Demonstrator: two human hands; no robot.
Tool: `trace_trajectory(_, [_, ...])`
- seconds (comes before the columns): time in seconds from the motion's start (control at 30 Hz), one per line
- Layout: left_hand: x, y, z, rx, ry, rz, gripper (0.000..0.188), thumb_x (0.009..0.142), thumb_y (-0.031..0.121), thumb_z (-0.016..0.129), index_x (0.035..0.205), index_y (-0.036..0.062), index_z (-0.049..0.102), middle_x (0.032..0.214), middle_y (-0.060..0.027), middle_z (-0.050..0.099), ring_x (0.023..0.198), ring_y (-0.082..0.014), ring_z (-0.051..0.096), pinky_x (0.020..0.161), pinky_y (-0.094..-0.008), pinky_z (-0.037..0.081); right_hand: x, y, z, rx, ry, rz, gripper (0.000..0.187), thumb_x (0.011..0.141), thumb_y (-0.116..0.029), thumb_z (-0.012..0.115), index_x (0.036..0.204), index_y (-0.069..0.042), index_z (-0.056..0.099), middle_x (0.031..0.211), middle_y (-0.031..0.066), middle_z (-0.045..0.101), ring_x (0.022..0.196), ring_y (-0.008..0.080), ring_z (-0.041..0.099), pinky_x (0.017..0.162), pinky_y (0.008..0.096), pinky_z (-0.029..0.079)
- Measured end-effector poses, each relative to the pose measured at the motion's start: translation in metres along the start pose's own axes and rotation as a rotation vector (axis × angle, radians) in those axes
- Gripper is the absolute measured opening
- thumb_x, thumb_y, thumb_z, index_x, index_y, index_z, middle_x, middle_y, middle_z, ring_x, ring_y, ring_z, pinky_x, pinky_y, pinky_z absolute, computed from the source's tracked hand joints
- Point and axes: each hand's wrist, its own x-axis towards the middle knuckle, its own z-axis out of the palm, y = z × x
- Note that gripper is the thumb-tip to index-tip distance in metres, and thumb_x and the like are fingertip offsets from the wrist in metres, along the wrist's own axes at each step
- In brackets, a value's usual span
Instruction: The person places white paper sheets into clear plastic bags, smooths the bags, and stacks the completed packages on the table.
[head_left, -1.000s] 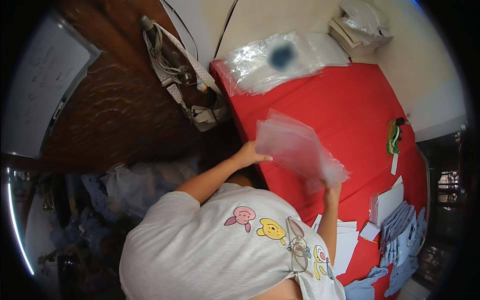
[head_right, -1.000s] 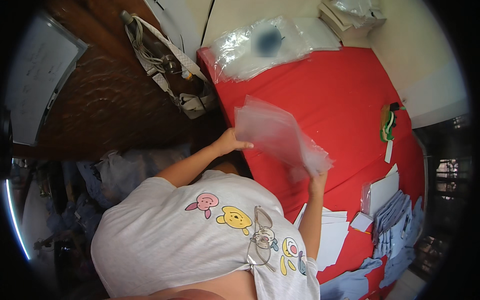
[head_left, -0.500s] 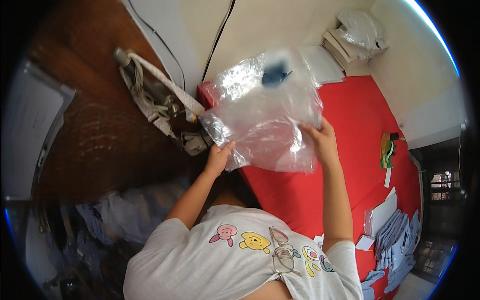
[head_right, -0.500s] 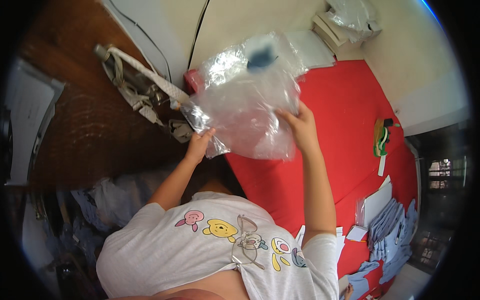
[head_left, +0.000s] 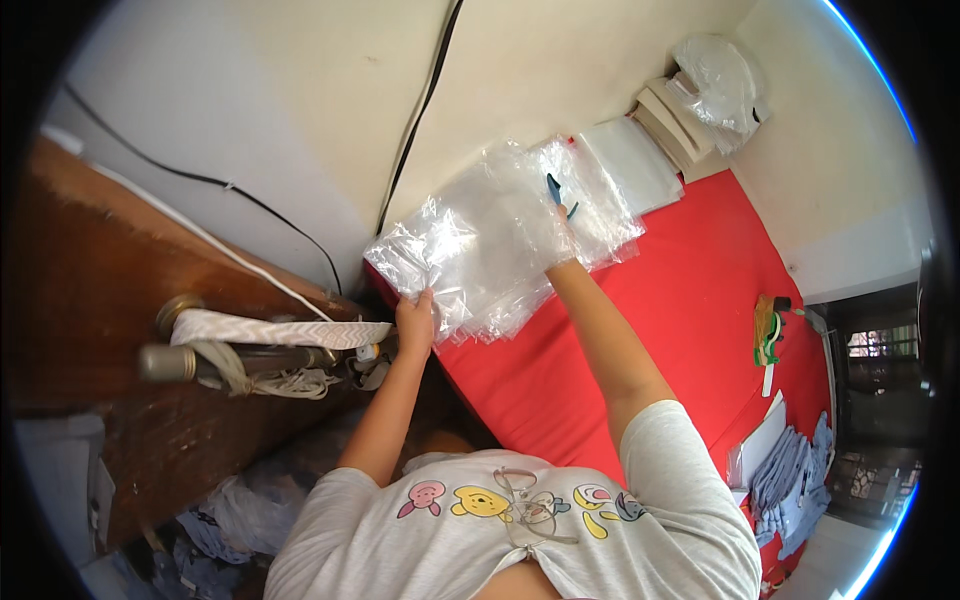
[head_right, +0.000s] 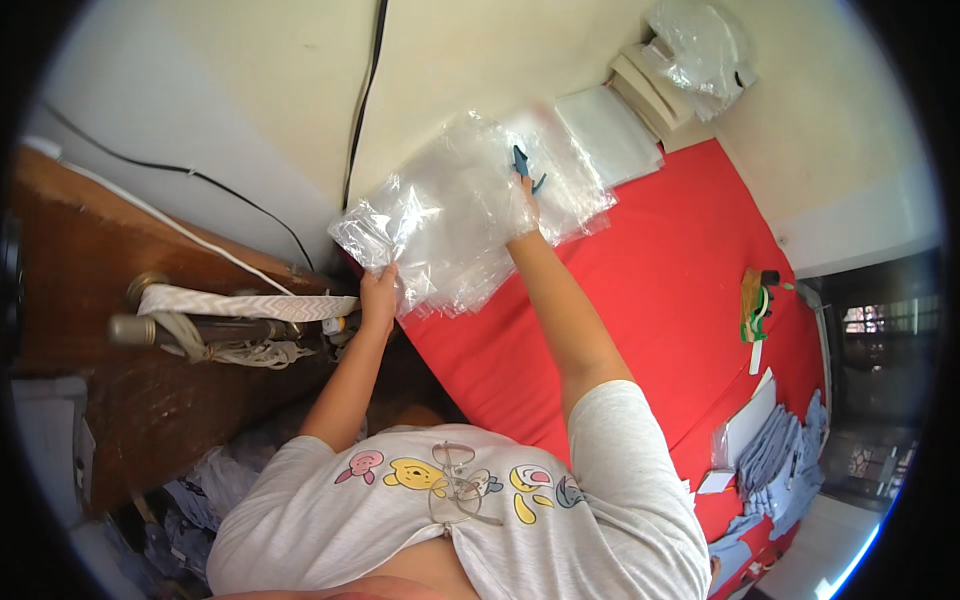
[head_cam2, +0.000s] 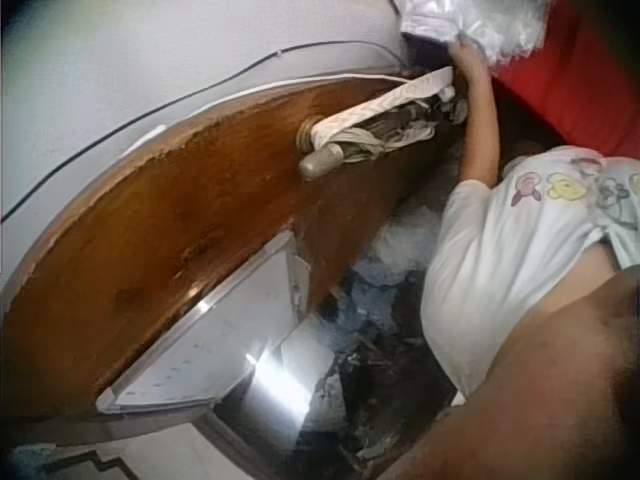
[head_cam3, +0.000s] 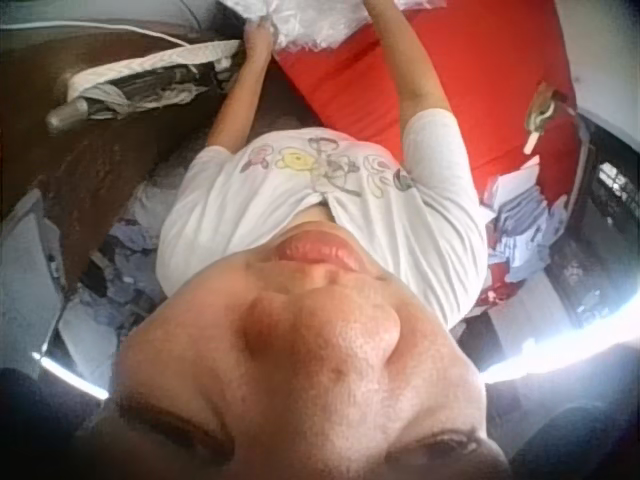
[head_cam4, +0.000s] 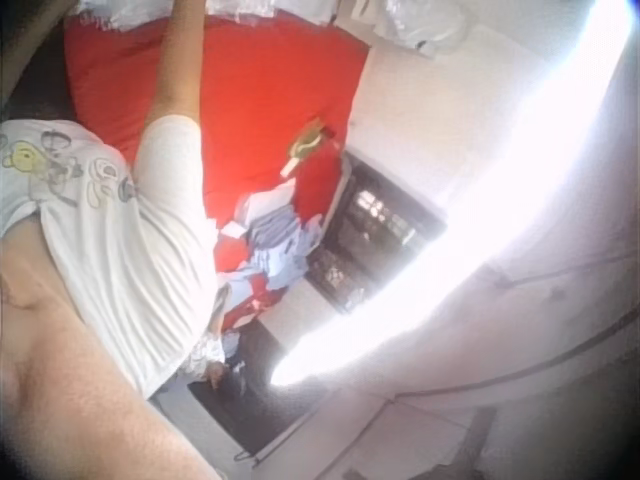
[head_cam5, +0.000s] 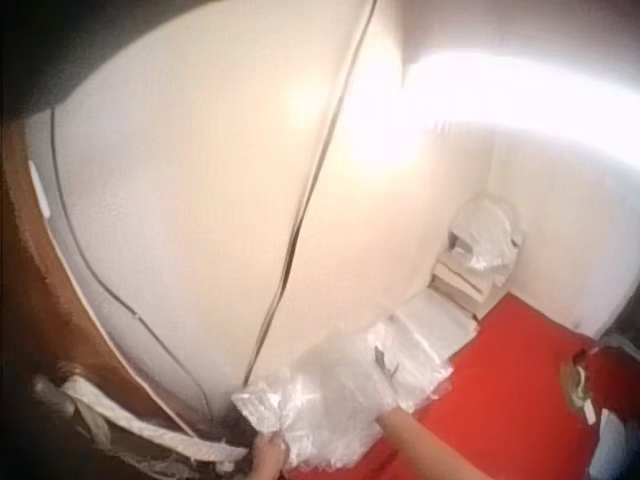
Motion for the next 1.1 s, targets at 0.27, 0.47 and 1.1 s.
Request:
trace_trajectory(0.27, [-0.005,-0.013,-0.011,0.12,0.01,-0.022,0.046,0.099,0.014,0.075,0.137,-0.0085,0.062,0.126,-0.0221,0.073,0.113,-0.032,0.07,0.101,-0.0406,0.052,0.032,-0.11,-0.084,0.167,0.107,0.553,0.047,0.097,-0.017,0.072,0.142,-0.006,0.061,0.119,0.0124,0.075,0.097,0.0238,0.073,0.073,0.0392,0.057])
trace_trajectory(0.47, [-0.038,0.03,0.002,0.692,0.169,0.231,0.103,0.086,0.021,0.09,0.163,-0.0081,0.028,0.171,-0.0313,0.025,0.151,-0.0482,0.04,0.123,-0.0541,0.036,0.016,-0.13,-0.173,-0.059,0.179,0.532,0.052,0.085,-0.012,0.081,0.134,-0.005,0.068,0.12,0.0105,0.072,0.1,0.0195,0.068,0.084,0.0323,0.057])
trace_trajectory(1.1, [-0.026,0.021,0.0,0.078,0.163,0.038,0.074,0.099,0.007,0.077,0.16,-0.0051,0.038,0.152,-0.0206,0.057,0.133,-0.0273,0.06,0.116,-0.0397,0.045,-0.012,-0.162,-0.017,-0.034,-0.288,0.161,0.055,0.104,-0.025,0.066,0.154,-0.006,0.053,0.162,0.0142,0.05,0.149,0.0299,0.048,0.125,0.0409,0.039])
